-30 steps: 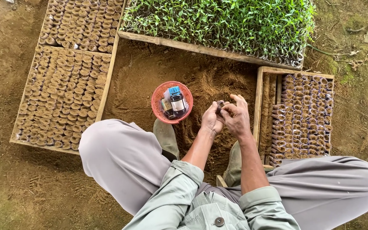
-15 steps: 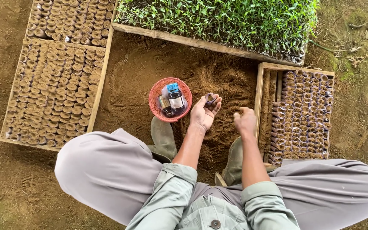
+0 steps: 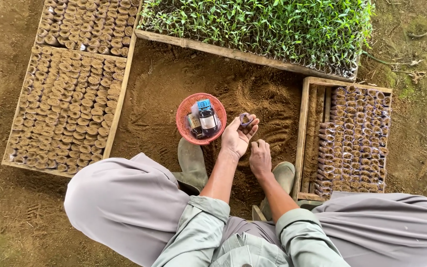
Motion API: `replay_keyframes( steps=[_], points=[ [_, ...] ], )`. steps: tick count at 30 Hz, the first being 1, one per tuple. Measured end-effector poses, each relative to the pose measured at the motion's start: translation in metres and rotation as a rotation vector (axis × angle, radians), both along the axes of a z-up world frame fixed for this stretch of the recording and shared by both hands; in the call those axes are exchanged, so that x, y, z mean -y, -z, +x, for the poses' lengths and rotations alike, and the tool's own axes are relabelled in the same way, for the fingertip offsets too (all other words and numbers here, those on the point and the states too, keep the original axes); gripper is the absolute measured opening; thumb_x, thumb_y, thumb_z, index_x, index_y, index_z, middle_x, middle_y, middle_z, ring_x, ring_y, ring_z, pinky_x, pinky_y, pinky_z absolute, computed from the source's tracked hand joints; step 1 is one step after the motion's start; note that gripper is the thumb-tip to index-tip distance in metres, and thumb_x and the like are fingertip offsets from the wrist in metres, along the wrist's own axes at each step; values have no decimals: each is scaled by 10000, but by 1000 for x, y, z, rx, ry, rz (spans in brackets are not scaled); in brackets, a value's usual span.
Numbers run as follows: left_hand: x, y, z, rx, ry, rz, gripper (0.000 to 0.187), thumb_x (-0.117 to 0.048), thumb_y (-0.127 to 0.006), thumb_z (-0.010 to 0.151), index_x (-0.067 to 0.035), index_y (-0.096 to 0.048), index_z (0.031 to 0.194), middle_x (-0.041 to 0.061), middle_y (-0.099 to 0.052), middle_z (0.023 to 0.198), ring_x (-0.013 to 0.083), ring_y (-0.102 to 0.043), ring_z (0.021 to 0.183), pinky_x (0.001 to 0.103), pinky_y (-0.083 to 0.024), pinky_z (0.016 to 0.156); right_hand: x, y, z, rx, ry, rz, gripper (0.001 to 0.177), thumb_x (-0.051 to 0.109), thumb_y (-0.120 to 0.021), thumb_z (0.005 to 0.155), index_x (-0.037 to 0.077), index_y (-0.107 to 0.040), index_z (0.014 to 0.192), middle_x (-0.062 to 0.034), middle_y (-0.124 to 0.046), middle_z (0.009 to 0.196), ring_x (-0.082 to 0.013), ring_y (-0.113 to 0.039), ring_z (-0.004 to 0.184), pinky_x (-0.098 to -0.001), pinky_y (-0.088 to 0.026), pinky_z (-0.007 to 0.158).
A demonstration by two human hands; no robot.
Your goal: The person sits cross-legged on the ground and opens a small foil packet to take out seeds. They place the seeds into small, round soil pellets arranged in a wooden tray. A red basket containing bottles is visible nearby, along with other trays of soil pellets and seedlings.
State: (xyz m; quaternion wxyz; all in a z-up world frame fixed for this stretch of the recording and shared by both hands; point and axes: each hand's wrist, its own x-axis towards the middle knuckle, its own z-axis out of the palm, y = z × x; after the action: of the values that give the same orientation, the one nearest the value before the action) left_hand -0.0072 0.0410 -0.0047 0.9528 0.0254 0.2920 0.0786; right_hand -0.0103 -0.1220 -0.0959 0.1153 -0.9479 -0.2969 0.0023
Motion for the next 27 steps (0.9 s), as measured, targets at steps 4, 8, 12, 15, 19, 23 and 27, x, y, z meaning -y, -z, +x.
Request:
replay_keyframes(
  steps=[4,8,12,15,19,23,27],
  points=[
    [1,-5,0,11,8,19,370,-288,-424,1118,-44,-687,1209,242,-716,1206,386,-725,1076,461,-642,919,-1,-16,13,-216,184,268,187,22,-631,912,97,-742,1042,-135,-698,969,-318,-704,919,-457,-581,843],
    [0,-7,2,3,20,7,383,-331,-429,1116,-64,-692,1196,240,-718,1200,389,-725,1076,462,-641,912,6,-45,40,-893,762,821,149,23,-740,847,53,-760,992,-149,-742,818,-187,-722,693,-272,-612,594],
    [3,-4,3,-15,38,32,401,-357,-404,1118,-84,-689,1187,242,-718,1193,391,-726,1072,465,-643,907,11,-110,64,-1197,782,1201,94,71,-716,936,31,-733,1019,-165,-749,952,-195,-726,829,-251,-613,746],
    [7,7,7,-27,50,75,364,-326,-417,1117,-79,-671,1201,259,-712,1190,409,-725,1060,484,-644,895,-2,-160,70,-1169,658,1233,119,54,-690,961,1,-725,1062,-188,-743,968,-198,-731,858,-271,-633,763],
    [12,6,8,-44,52,93,347,-338,-439,1116,-98,-684,1172,248,-726,1152,394,-740,1018,462,-650,868,-27,-206,67,-1110,563,1181,145,43,-684,966,-32,-721,1084,-192,-737,974,-190,-732,853,-275,-646,783],
    [17,14,10,-66,33,124,311,-335,-496,1099,-102,-695,1152,244,-735,1125,359,-756,959,455,-653,860,-43,-219,66,-1051,492,1071,149,47,-668,976,-13,-733,1096,-177,-743,999,-180,-728,852,-266,-637,777],
    [23,27,15,-92,50,157,307,-355,-534,1085,-118,-715,1159,190,-751,1095,279,-761,886,434,-664,840,-54,-222,69,-1040,474,1012,166,19,-637,959,-26,-720,1096,-222,-722,910,-217,-771,763,-42,-478,495]
  ],
)
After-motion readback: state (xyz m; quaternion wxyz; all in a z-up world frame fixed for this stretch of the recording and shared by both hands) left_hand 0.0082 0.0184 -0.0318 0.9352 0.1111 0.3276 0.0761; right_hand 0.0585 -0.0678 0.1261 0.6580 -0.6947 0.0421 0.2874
